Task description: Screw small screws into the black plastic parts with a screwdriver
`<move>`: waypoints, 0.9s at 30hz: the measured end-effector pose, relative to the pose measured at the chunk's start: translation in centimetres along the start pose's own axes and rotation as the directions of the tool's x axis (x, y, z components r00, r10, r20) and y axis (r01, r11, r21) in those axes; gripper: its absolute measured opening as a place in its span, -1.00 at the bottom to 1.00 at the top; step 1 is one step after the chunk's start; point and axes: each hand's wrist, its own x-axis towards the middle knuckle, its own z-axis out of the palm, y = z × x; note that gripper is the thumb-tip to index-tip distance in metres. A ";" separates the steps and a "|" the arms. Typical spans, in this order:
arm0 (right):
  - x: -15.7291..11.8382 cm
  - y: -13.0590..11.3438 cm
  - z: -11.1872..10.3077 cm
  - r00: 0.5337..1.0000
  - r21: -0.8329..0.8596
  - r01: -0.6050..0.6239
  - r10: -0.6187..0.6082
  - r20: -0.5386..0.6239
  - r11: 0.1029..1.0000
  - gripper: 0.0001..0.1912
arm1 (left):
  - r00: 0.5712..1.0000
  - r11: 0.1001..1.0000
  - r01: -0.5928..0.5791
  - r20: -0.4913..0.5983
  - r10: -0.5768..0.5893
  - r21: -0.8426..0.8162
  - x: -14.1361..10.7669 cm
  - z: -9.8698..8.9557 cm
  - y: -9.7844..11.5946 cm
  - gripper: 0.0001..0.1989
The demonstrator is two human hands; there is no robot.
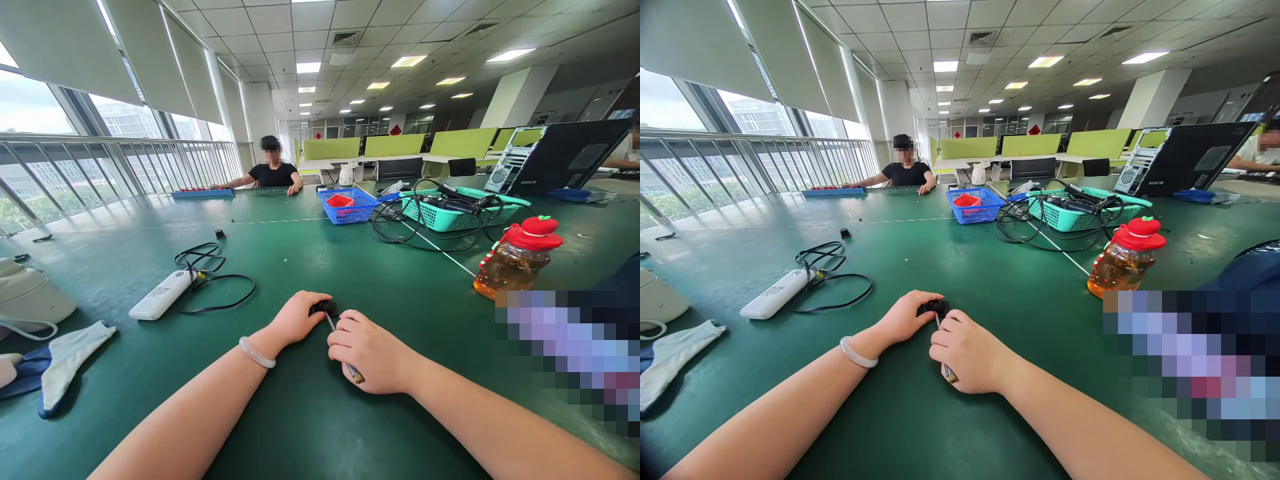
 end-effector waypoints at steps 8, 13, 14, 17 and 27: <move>0.0 0.0 0.0 1.000 0.008 -0.002 0.002 0.009 1.000 -0.93 | 1.000 1.000 0.011 0.009 -0.011 -0.003 0.0 -0.1 0.1 -0.61; 0.0 0.0 0.0 1.000 0.010 -0.005 0.005 0.015 1.000 -0.92 | 1.000 1.000 0.007 0.013 -0.007 -0.002 0.0 -0.2 0.3 -0.61; 0.0 0.0 0.0 1.000 0.010 -0.007 0.007 0.016 1.000 -0.92 | 1.000 1.000 0.007 0.012 -0.007 -0.002 0.0 -0.2 0.3 -0.61; 0.0 -0.1 -0.1 1.000 0.012 -0.014 0.014 0.021 1.000 -0.92 | 1.000 1.000 0.011 0.007 -0.011 -0.008 0.0 -0.2 0.2 -0.61; 0.1 -0.1 -0.1 1.000 0.003 -0.018 0.018 0.016 1.000 -0.92 | 1.000 1.000 0.002 0.005 -0.002 -0.001 0.0 -0.1 0.1 -0.61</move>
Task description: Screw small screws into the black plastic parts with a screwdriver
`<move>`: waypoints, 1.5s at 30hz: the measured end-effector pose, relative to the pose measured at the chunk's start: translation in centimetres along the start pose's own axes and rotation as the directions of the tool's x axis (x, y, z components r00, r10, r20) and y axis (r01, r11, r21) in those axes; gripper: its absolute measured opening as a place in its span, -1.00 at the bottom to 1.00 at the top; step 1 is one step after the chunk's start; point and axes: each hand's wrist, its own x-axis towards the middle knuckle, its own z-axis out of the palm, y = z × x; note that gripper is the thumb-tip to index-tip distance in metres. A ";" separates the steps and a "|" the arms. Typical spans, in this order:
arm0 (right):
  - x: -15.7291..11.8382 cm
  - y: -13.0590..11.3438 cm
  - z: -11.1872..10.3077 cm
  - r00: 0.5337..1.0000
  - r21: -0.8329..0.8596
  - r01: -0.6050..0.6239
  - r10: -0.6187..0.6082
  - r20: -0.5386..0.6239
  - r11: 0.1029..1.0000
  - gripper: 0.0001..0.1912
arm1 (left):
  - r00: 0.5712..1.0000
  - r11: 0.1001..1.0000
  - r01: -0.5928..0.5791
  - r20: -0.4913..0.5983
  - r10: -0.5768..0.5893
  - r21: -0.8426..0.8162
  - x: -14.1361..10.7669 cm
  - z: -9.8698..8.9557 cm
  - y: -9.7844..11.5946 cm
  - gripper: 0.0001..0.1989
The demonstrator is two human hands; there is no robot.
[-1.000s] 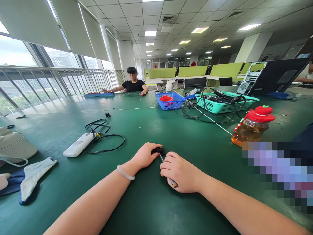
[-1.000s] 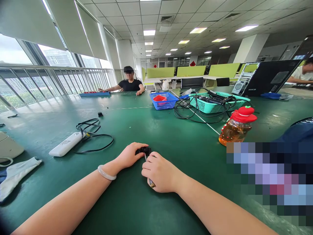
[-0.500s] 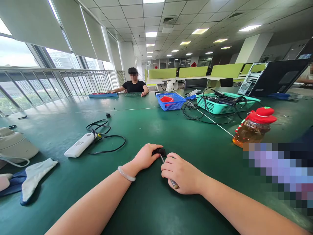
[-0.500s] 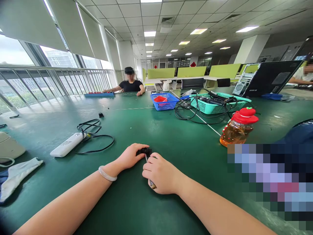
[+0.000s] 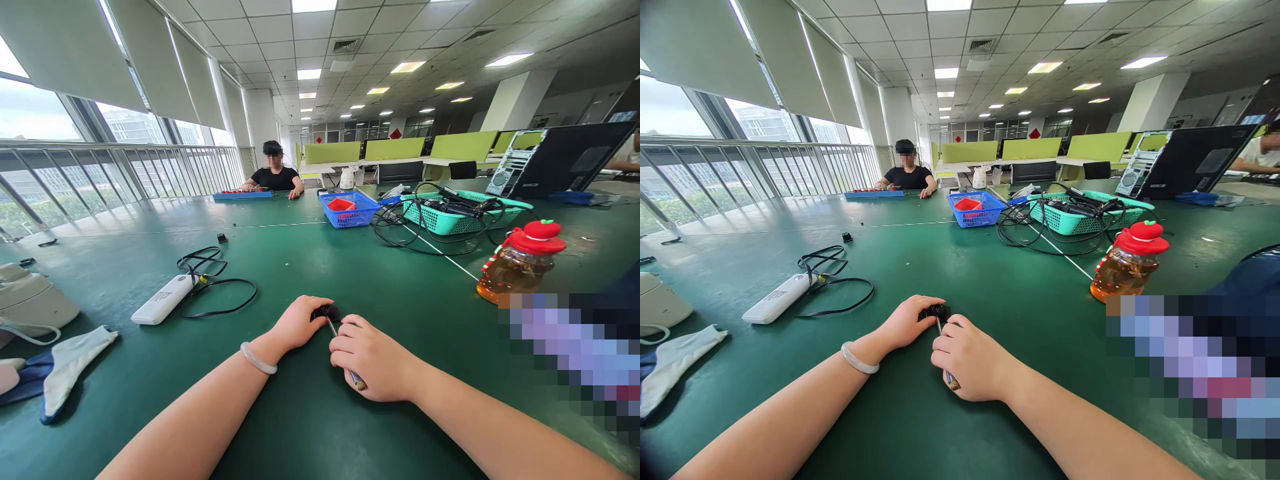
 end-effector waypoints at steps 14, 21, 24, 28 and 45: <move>-0.1 0.1 0.2 1.000 0.009 0.004 -0.004 -0.015 1.000 -0.93 | 1.000 1.000 -0.002 -0.003 0.002 0.002 -0.1 0.1 -0.1 -0.61; 0.0 -0.1 0.1 1.000 0.012 -0.013 0.013 -0.021 1.000 -0.90 | 1.000 1.000 -0.002 -0.001 0.002 -0.006 0.0 0.0 0.0 -0.61; 0.0 -0.4 0.1 0.989 0.014 -0.060 0.061 -0.137 0.998 -0.87 | 1.000 1.000 -0.005 -0.001 0.005 -0.003 0.0 0.0 0.0 -0.61; 0.2 -0.5 0.0 0.932 0.015 -0.153 0.149 -0.330 0.988 -0.84 | 1.000 1.000 -0.016 -0.003 0.016 -0.003 0.0 0.0 0.0 -0.61; -0.1 0.0 0.5 0.964 -0.036 -0.133 0.120 -0.238 0.991 -0.88 | 1.000 1.000 0.009 -0.004 -0.009 0.006 -0.1 0.1 0.1 -0.62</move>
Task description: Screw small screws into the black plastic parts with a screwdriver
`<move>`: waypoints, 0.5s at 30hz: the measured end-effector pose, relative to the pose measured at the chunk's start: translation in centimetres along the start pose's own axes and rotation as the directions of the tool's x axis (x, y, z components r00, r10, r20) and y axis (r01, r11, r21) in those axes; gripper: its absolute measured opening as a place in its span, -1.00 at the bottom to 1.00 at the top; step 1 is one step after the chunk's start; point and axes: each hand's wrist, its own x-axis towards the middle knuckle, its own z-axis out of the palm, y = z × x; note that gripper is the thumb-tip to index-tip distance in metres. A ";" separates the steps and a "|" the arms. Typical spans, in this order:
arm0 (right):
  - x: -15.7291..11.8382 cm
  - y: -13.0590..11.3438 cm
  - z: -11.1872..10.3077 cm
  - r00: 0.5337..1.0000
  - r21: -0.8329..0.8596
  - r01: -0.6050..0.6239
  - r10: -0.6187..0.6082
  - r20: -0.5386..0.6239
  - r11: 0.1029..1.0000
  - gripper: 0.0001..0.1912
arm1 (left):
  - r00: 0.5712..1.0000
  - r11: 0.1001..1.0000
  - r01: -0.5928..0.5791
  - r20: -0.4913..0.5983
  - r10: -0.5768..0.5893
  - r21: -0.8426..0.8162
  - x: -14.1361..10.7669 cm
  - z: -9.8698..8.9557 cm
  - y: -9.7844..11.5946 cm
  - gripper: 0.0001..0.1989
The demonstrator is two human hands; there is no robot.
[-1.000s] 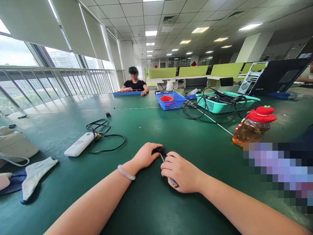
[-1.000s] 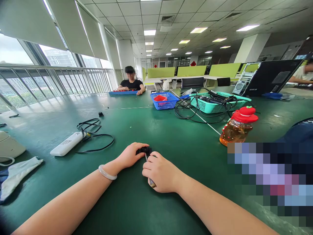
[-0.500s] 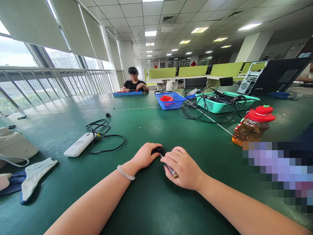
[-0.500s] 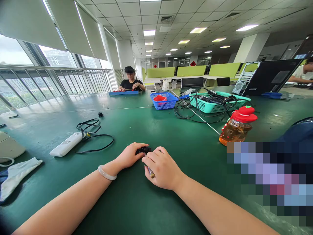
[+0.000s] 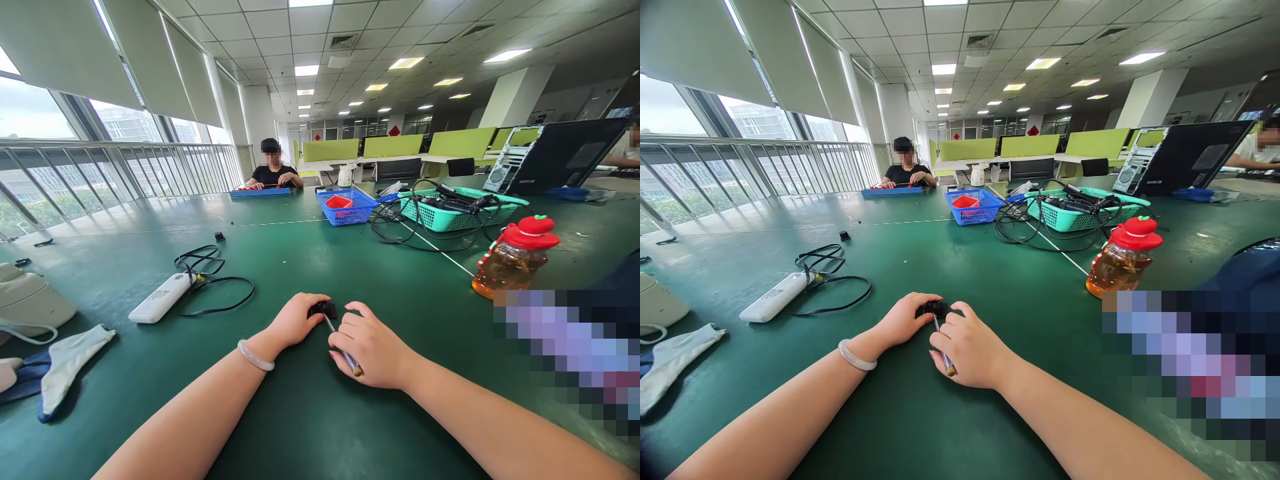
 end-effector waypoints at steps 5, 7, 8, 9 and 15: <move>0.0 -0.2 -0.1 0.999 0.002 -0.034 0.034 -0.023 0.999 -0.83 | 1.000 1.000 -0.003 0.004 0.003 -0.009 0.0 0.1 -0.1 -0.62; 0.0 -0.2 -0.2 0.999 0.003 -0.038 0.038 -0.034 0.999 -0.80 | 1.000 1.000 0.005 0.001 -0.005 -0.014 0.0 0.1 -0.1 -0.62; 0.0 -0.3 -0.2 0.998 0.001 -0.040 0.040 -0.040 0.999 -0.79 | 1.000 1.000 0.016 -0.004 -0.016 -0.017 -0.1 0.1 0.0 -0.59; 0.1 -0.3 -0.2 0.998 -0.001 -0.042 0.042 -0.048 0.999 -0.78 | 0.999 0.999 0.031 -0.008 -0.031 -0.022 -0.1 0.1 0.0 -0.54; 0.1 -0.1 -0.2 0.995 -0.010 -0.042 0.041 -0.090 0.999 -0.77 | 0.998 0.997 0.067 -0.020 -0.068 -0.042 -0.2 0.3 -0.1 -0.50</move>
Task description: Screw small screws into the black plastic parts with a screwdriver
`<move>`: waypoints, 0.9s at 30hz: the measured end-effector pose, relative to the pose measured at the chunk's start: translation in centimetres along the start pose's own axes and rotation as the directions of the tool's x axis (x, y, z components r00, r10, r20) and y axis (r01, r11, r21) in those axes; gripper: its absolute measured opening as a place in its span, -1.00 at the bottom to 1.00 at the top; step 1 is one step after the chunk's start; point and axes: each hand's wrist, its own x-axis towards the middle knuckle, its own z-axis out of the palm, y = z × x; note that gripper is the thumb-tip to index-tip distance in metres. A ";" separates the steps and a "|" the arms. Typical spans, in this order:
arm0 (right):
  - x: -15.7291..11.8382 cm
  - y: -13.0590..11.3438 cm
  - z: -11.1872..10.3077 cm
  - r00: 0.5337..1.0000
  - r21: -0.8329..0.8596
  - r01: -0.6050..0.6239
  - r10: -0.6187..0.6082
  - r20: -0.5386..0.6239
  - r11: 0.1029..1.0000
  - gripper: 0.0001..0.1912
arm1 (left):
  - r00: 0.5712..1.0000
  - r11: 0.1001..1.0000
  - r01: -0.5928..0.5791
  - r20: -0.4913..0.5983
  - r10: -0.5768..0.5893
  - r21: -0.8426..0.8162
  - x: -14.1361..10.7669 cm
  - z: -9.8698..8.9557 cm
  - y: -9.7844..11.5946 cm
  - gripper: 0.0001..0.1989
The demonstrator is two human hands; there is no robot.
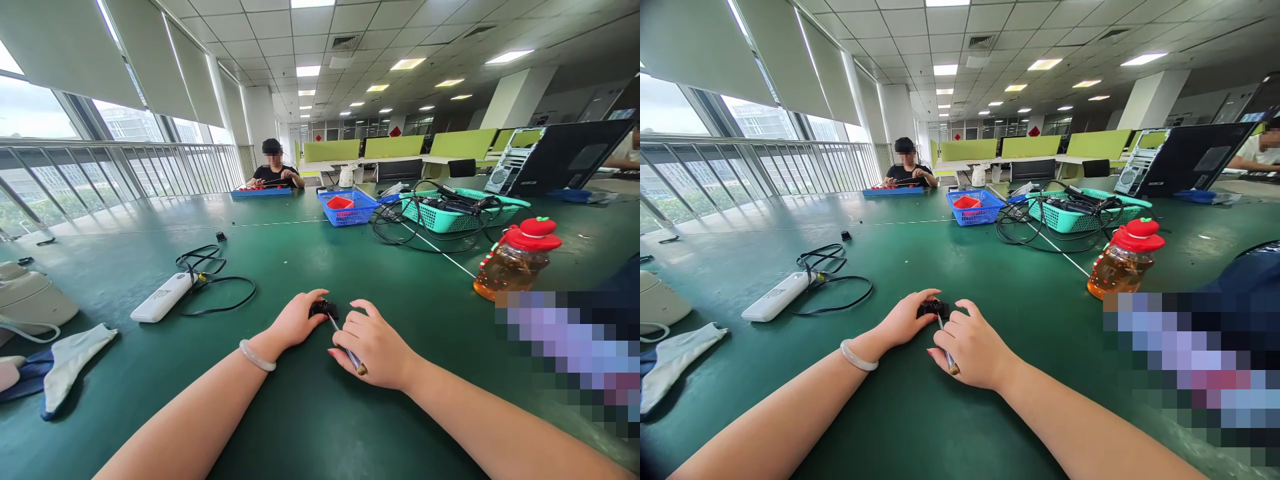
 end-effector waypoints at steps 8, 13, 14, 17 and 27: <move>0.0 0.0 0.1 0.999 -0.005 0.020 -0.020 -0.040 1.000 -0.76 | 1.000 1.000 -0.006 -0.003 0.006 0.009 0.1 0.0 0.0 -0.52; 0.0 0.1 0.2 0.994 -0.005 0.027 -0.027 -0.105 1.000 -0.76 | 0.999 0.999 -0.035 0.003 0.035 0.012 0.2 0.1 -0.3 -0.59; 0.0 0.1 0.2 0.993 -0.005 0.024 -0.024 -0.113 1.000 -0.76 | 0.999 0.999 -0.040 0.005 0.040 0.012 0.2 0.1 -0.3 -0.60; 0.1 0.1 0.1 0.992 -0.009 0.013 -0.014 -0.122 1.000 -0.77 | 0.999 0.999 -0.037 0.007 0.037 0.014 0.2 0.1 -0.3 -0.58; 0.2 0.2 -0.1 0.986 -0.022 -0.048 0.044 -0.158 0.999 -0.82 | 1.000 1.000 -0.008 0.006 0.008 -0.002 0.1 0.0 -0.1 -0.52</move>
